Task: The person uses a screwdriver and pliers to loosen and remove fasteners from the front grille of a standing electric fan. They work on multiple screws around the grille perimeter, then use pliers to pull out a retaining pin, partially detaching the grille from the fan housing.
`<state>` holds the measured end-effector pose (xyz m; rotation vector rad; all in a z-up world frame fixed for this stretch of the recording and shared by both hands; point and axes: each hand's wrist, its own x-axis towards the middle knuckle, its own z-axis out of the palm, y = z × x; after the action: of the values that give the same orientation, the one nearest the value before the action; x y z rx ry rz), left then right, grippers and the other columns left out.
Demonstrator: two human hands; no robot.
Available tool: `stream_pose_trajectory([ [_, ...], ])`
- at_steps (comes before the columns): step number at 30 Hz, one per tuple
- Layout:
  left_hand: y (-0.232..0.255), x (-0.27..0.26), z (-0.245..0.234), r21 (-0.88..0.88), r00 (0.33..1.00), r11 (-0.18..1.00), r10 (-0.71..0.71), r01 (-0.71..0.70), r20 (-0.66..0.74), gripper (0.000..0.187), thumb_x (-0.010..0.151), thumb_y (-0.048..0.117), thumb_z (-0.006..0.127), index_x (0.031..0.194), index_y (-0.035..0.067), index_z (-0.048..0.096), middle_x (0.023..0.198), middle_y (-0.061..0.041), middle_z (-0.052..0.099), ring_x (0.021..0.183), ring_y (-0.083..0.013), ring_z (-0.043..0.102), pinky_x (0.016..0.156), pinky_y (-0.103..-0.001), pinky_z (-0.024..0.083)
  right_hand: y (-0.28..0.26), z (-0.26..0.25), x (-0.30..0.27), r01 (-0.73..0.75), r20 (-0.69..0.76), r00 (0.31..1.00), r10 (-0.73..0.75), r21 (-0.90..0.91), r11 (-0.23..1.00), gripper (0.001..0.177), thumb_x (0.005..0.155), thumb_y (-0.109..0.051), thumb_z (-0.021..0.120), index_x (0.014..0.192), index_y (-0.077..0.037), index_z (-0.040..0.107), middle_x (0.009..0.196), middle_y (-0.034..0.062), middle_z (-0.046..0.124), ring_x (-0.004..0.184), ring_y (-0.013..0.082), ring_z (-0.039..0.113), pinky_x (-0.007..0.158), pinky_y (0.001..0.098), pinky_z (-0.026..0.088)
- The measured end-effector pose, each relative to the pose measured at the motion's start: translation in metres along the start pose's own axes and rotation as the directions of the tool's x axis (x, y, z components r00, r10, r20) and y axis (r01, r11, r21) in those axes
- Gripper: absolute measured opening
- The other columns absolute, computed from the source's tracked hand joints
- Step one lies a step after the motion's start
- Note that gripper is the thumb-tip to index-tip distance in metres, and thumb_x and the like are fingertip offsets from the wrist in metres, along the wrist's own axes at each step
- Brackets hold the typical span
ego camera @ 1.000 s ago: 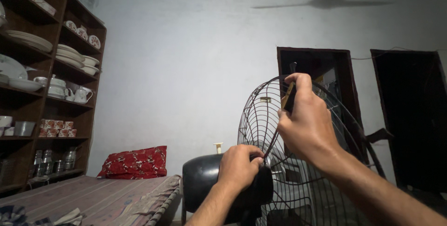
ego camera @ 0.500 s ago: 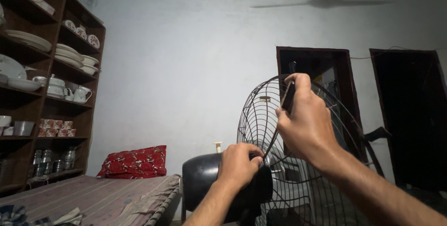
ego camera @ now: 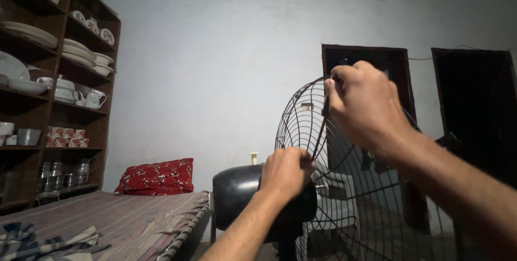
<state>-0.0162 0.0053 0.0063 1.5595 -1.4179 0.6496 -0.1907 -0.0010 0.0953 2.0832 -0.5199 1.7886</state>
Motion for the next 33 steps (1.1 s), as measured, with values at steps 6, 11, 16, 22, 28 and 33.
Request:
stream_pose_trajectory([
  [6, 0.026, 0.014, -0.003, -0.319, 0.961, 0.924, 0.135, -0.210, -0.241, 0.023, 0.086, 0.023, 0.074, 0.107, 0.014, 0.077, 0.089, -0.013, 0.078, 0.080, -0.0261, 0.077, 0.075, -0.039, 0.058, 0.004, -0.006, 0.000, -0.167, 0.057, 0.985, 0.161, 0.109, 0.980, 0.020, 0.096, -0.018, 0.064, 0.101, -0.003, 0.078, 0.081, 0.0148, 0.076, 0.065, 0.0233, 0.073, 0.063, 0.0392, 0.060],
  [11, 0.037, 0.025, -0.004, -0.321, 0.963, 0.939, 0.034, -0.122, -0.267, 0.016, 0.087, 0.017, 0.074, 0.102, 0.016, 0.081, 0.083, -0.012, 0.077, 0.074, -0.0250, 0.076, 0.071, -0.039, 0.056, 0.007, -0.006, 0.001, -0.031, -0.050, 0.998, 0.037, 0.120, 0.992, 0.023, 0.094, -0.016, 0.068, 0.110, -0.002, 0.077, 0.087, 0.0160, 0.078, 0.067, 0.0223, 0.075, 0.064, 0.0361, 0.061],
  [16, 0.034, 0.027, -0.006, -0.354, 0.961, 0.926, 0.033, -0.133, -0.275, 0.013, 0.085, 0.014, 0.074, 0.095, 0.016, 0.081, 0.085, -0.009, 0.079, 0.077, -0.0201, 0.079, 0.071, -0.036, 0.059, 0.006, -0.006, 0.001, -0.171, 0.033, 0.985, 0.168, 0.151, 0.974, 0.033, 0.093, -0.025, 0.073, 0.121, -0.009, 0.073, 0.092, 0.0132, 0.077, 0.069, 0.0232, 0.076, 0.060, 0.0364, 0.063],
  [22, 0.036, 0.025, -0.012, -0.250, 0.976, 0.967, -0.014, -0.042, -0.218, 0.010, 0.087, 0.016, 0.077, 0.095, 0.013, 0.082, 0.086, -0.012, 0.078, 0.081, -0.0236, 0.076, 0.075, -0.036, 0.058, 0.010, -0.003, -0.001, -0.104, -0.052, 0.992, 0.117, 0.208, 0.973, 0.030, 0.090, -0.024, 0.075, 0.112, -0.003, 0.076, 0.093, 0.0152, 0.079, 0.077, 0.0228, 0.078, 0.069, 0.0350, 0.064],
  [28, 0.037, 0.022, -0.013, -0.321, 0.977, 0.944, 0.012, -0.081, -0.212, 0.012, 0.081, 0.009, 0.076, 0.092, 0.012, 0.081, 0.089, -0.008, 0.080, 0.082, -0.0176, 0.079, 0.077, -0.032, 0.062, 0.016, 0.004, -0.002, -0.016, -0.126, 0.991, 0.050, 0.264, 0.964, 0.029, 0.088, -0.017, 0.073, 0.112, 0.000, 0.076, 0.094, 0.0163, 0.078, 0.079, 0.0227, 0.078, 0.071, 0.0348, 0.065],
  [33, 0.040, 0.020, -0.014, -0.285, 0.977, 0.954, 0.033, -0.094, -0.209, 0.011, 0.081, 0.010, 0.077, 0.091, 0.011, 0.082, 0.086, -0.009, 0.081, 0.079, -0.0186, 0.080, 0.076, -0.033, 0.062, 0.010, -0.002, 0.001, -0.142, -0.008, 0.989, 0.148, 0.237, 0.961, 0.035, 0.086, -0.028, 0.078, 0.111, -0.003, 0.075, 0.090, 0.0156, 0.079, 0.074, 0.0234, 0.079, 0.065, 0.0355, 0.064],
])
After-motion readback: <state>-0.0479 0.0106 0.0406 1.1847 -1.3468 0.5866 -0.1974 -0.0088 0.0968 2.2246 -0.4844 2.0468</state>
